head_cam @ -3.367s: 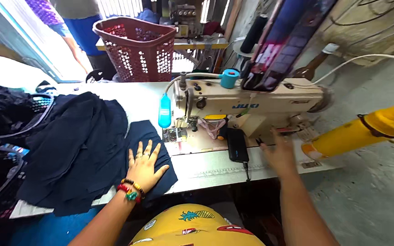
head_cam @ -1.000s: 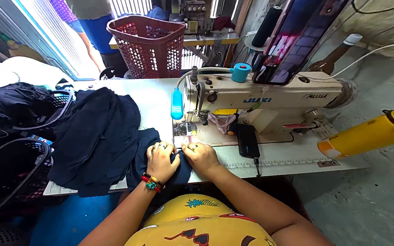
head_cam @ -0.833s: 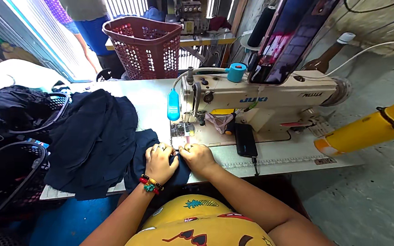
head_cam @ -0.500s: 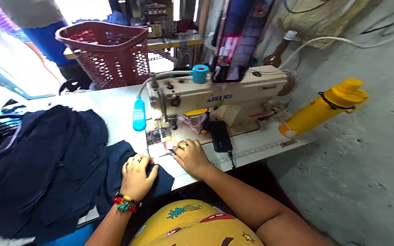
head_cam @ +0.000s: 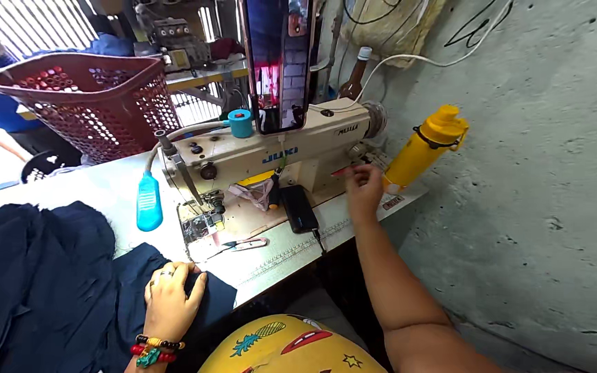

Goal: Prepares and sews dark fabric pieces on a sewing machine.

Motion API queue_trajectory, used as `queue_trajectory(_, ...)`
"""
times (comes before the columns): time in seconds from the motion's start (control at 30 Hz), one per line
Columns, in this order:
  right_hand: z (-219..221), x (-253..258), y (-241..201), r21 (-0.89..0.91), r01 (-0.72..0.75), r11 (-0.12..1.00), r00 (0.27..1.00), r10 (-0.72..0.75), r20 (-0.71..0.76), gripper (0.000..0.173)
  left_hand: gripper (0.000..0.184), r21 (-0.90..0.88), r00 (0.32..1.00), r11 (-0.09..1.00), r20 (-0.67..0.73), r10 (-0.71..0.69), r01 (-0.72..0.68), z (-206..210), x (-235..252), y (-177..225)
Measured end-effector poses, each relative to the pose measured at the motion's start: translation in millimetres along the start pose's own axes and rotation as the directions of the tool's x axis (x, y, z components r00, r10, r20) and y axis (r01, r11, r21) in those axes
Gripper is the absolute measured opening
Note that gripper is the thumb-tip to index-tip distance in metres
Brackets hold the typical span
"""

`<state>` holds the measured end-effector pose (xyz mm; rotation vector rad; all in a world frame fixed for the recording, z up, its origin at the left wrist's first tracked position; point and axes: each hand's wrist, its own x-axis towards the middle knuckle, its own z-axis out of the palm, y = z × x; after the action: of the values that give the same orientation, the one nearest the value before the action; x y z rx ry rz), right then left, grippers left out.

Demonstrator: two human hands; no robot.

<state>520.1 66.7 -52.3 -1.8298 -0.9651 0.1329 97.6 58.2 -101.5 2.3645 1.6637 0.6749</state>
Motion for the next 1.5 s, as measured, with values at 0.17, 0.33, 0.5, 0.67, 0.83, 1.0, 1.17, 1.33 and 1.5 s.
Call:
queue_trajectory(0.17,-10.1,53.1,4.9,0.085,-0.252,0.964,0.967,0.248,0.055,0.062,0.051,0.013,1.000,1.000,0.002,-0.012,0.012,-0.7,0.2,1.4)
queue_trajectory(0.33,4.9,66.9,-0.7,0.028,-0.228,0.973,0.967,0.223,0.124,0.061,0.051,0.009,1.000,1.000,0.001,-0.024,0.024,-0.4,0.0,2.6)
queue_trajectory(0.5,13.8,67.5,5.3,-0.027,-0.107,0.994,0.994,0.108,0.027,0.053,0.049,0.005,1.000,1.000,-0.009,-0.022,0.022,-0.1,-0.2,1.8)
queue_trajectory(0.67,7.3,61.2,-5.1,-0.105,-0.061,0.993,0.998,0.064,0.025,0.053,0.049,-0.001,1.000,1.000,-0.001,-0.021,0.021,-0.9,0.2,3.2)
queue_trajectory(0.83,9.1,61.4,0.5,-0.133,-0.012,0.991,1.000,0.015,0.025,0.049,0.048,0.004,1.000,1.000,-0.004,-0.023,0.023,-0.9,-0.2,2.8)
queue_trajectory(1.0,7.9,60.6,2.8,-0.145,0.012,0.989,1.000,-0.007,0.030,0.050,0.045,0.004,0.999,0.999,0.024,-0.040,0.040,-2.4,-0.1,3.7)
queue_trajectory(1.17,6.9,56.9,1.7,-0.157,-0.003,0.988,0.999,0.011,0.045,0.053,0.044,0.001,0.998,0.999,0.029,-0.047,0.047,-3.9,1.5,5.1)
queue_trajectory(1.33,7.1,57.5,8.2,-0.107,-0.043,0.993,0.998,0.048,0.051,0.061,0.043,0.020,0.985,0.996,-0.151,0.086,-0.084,-5.8,-2.4,4.0)
queue_trajectory(1.5,-4.4,18.1,1.6,-0.105,0.073,0.992,0.989,-0.086,-0.124,0.063,0.075,0.190,1.000,0.982,0.014,-0.028,0.024,-27.1,-36.3,8.7)
